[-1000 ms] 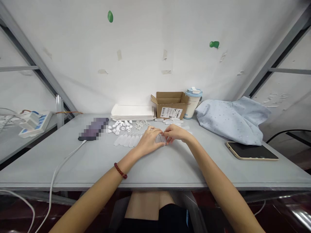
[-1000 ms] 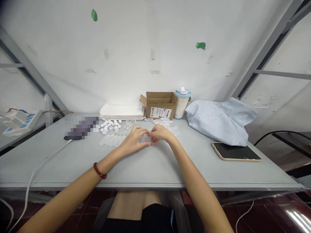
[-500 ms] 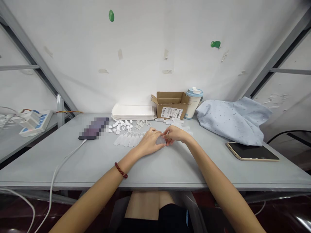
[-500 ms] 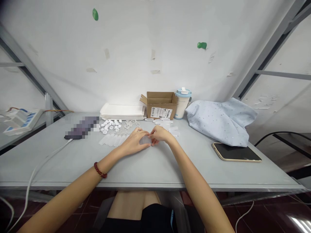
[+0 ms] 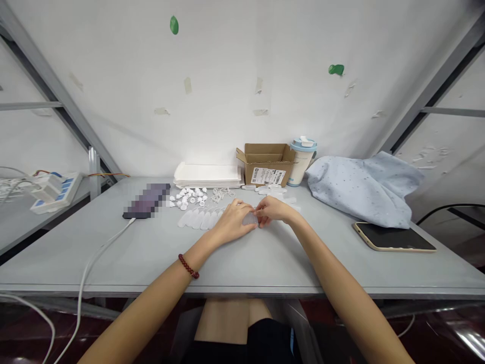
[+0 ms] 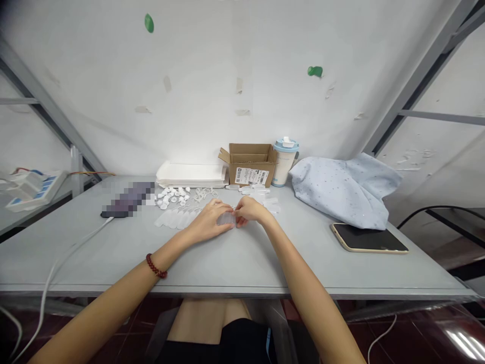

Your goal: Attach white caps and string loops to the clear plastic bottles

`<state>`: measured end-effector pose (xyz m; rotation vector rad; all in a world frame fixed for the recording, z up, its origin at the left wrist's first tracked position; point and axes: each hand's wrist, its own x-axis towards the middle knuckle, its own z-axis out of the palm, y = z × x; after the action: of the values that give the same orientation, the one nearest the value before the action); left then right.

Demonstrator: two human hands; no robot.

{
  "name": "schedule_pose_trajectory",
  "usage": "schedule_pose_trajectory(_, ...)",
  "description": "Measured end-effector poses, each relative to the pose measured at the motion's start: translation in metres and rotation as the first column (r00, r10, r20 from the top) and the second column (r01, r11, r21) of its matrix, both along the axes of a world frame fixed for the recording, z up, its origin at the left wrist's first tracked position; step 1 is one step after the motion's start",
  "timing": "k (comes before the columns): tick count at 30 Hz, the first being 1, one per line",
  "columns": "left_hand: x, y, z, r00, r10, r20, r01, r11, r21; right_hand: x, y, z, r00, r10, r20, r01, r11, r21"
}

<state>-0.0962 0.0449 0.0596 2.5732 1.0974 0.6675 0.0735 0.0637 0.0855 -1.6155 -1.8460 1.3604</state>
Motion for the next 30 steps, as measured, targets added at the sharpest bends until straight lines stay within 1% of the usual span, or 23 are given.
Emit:
schedule_pose_trajectory(10,-0.002,-0.001,0.001,1.0,-0.018,0.001,0.018,1.0,-0.016,-0.001,-0.003,0.005,1.0,0.005,-0.009,-0.005,1.0,-0.022)
schedule_pose_trajectory(12,-0.002,-0.001,0.002,0.999,-0.033,0.022,0.033,0.999,-0.012,0.0,-0.003,0.005,1.0,0.015,-0.004,-0.015,1.0,-0.026)
schedule_pose_trajectory(14,-0.003,0.001,0.003,0.998,-0.022,0.064,0.022,1.0,0.004,0.001,-0.003,0.006,1.0,0.026,-0.006,-0.027,0.999,-0.03)
schedule_pose_trajectory(16,-0.008,0.007,0.004,0.993,0.039,0.113,-0.043,0.998,0.035,0.003,-0.004,0.007,0.999,0.032,-0.014,-0.032,0.999,-0.032)
schedule_pose_trajectory(18,-0.018,0.016,0.004,0.978,0.152,0.143,-0.163,0.984,0.071,0.006,-0.003,0.009,1.0,0.019,-0.024,-0.019,1.0,-0.021)
schedule_pose_trajectory(19,-0.024,0.022,0.004,0.963,0.225,0.146,-0.24,0.967,0.09,0.008,-0.003,0.01,0.999,0.002,-0.032,-0.002,1.0,-0.01)
schedule_pose_trajectory(21,-0.039,0.033,0.003,0.929,0.348,0.126,-0.364,0.921,0.14,0.011,-0.002,0.012,0.997,-0.051,-0.06,0.052,0.998,0.025)
schedule_pose_trajectory(23,-0.053,0.043,0.0,0.901,0.428,0.069,-0.433,0.88,0.195,0.013,-0.001,0.014,0.988,-0.123,-0.091,0.13,0.988,0.077)
schedule_pose_trajectory(24,-0.058,0.046,-0.002,0.891,0.453,0.039,-0.451,0.869,0.204,0.014,0.0,0.014,0.982,-0.163,-0.095,0.173,0.979,0.109)
schedule_pose_trajectory(27,-0.067,0.051,-0.007,0.883,0.467,-0.04,-0.453,0.872,0.189,0.016,0.005,0.012,0.963,-0.27,-0.022,0.267,0.931,0.25)
schedule_pose_trajectory(30,-0.067,0.051,-0.011,0.891,0.44,-0.108,-0.419,0.891,0.171,0.019,0.01,0.007,0.931,-0.344,0.119,0.268,0.868,0.418)
